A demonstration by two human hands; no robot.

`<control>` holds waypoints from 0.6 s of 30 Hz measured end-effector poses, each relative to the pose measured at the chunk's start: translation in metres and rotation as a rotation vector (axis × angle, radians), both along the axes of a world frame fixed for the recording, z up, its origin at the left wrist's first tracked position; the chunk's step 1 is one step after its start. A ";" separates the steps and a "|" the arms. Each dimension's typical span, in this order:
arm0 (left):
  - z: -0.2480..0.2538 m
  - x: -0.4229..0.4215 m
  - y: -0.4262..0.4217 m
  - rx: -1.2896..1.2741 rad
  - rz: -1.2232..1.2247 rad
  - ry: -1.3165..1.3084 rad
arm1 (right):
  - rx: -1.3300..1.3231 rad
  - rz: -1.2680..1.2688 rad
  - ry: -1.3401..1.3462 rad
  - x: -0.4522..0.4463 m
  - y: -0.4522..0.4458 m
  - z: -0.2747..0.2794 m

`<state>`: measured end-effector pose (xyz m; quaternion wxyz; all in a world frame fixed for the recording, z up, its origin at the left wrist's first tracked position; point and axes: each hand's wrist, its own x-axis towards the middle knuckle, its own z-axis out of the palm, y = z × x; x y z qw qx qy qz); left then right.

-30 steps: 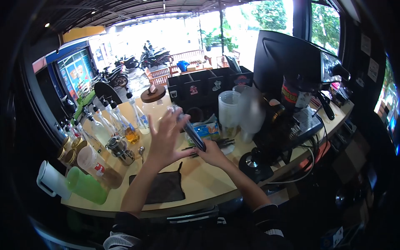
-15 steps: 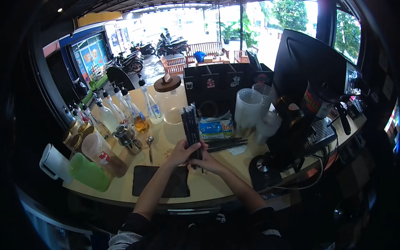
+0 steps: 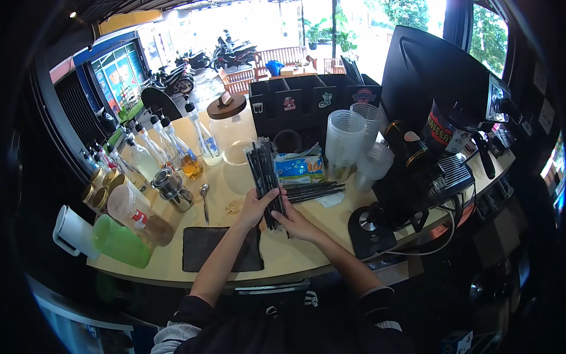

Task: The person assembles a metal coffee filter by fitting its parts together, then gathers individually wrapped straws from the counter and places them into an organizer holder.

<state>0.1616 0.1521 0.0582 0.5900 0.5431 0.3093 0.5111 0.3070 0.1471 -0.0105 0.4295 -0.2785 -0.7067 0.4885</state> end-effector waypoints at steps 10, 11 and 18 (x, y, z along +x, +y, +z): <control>0.005 0.011 -0.009 -0.001 0.015 -0.155 | 0.086 -0.175 -0.135 0.001 -0.022 0.031; 0.005 0.011 -0.009 0.002 0.028 -0.153 | 0.086 -0.179 -0.133 0.000 -0.024 0.032; 0.006 0.000 -0.004 -0.035 0.076 -0.287 | -0.174 -0.124 0.046 0.016 -0.037 0.045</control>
